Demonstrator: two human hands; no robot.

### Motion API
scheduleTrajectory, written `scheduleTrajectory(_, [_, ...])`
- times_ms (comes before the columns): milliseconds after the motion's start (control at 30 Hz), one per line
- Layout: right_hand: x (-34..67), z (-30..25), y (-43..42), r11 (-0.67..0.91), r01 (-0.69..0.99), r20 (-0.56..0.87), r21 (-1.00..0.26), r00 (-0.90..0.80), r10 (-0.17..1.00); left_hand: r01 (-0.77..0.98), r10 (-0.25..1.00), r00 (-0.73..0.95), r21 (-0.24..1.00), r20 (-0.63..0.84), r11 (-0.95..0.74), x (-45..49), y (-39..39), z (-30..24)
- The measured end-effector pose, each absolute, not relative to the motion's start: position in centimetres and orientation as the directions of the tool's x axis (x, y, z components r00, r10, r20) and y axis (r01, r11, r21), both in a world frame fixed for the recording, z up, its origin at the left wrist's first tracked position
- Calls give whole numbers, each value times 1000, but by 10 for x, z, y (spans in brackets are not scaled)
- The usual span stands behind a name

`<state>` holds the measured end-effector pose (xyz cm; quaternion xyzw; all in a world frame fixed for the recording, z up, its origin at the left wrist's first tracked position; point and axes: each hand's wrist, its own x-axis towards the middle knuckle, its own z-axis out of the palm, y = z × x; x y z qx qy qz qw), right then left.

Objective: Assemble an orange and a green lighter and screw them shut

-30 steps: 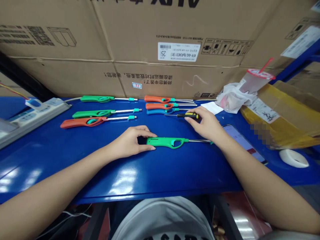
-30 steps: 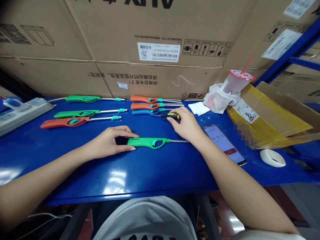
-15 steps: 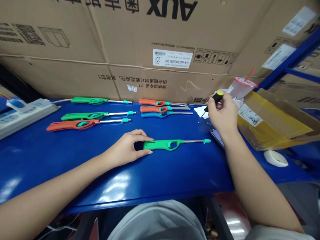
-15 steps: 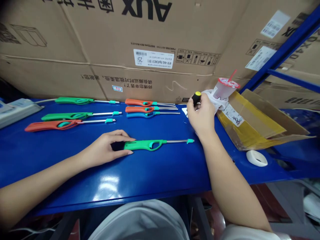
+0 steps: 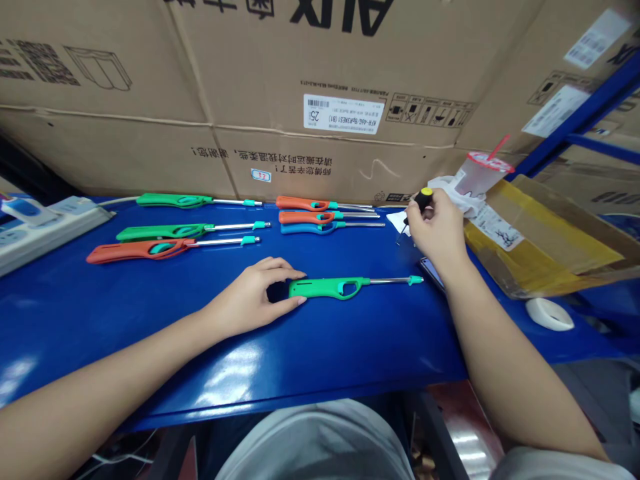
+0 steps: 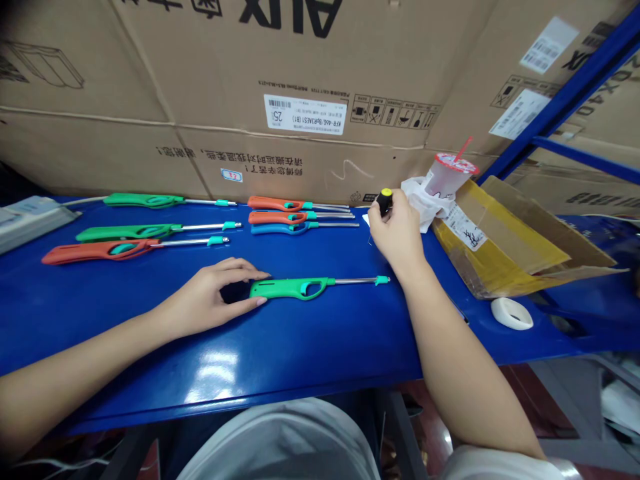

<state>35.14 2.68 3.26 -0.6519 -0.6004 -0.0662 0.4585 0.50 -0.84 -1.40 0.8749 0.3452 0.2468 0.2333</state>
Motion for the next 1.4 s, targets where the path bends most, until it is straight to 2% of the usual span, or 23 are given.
scheduleTrajectory(167, [350,30,27,243,759,649,-604,291,703,471,704,656,582,270,-663,6,-9,-13])
scheduleTrajectory(233, [345,31,26,337,636,634,-694,318,705,457,693,664,582,279,-672,8,-10,-12])
scheduleTrajectory(333, [330,35,21,405,357,525,-842,365,769,432,678,680,595,280,-678,11,-11,-12])
scheduleTrajectory(467, [304,45,10,319,46,317,-947,305,898,408,656,702,599,277,-689,14,-13,-13])
scheduleTrajectory(633, [269,61,-5,258,-134,244,-957,116,963,413,654,707,595,268,-690,14,-19,-11])
scheduleTrajectory(767, [246,63,-10,189,-292,189,-937,29,982,406,761,572,701,305,-586,13,-22,-8])
scheduleTrajectory(967, [234,38,-10,163,-372,150,-914,65,987,331,851,452,835,268,-439,12,-22,-6])
scheduleTrajectory(1167, [241,22,-6,95,-409,65,-908,86,994,334,844,448,820,296,-464,10,-22,-7])
scheduleTrajectory(1400, [242,26,-11,102,-412,84,-905,62,995,337,844,452,821,288,-461,10,-26,1])
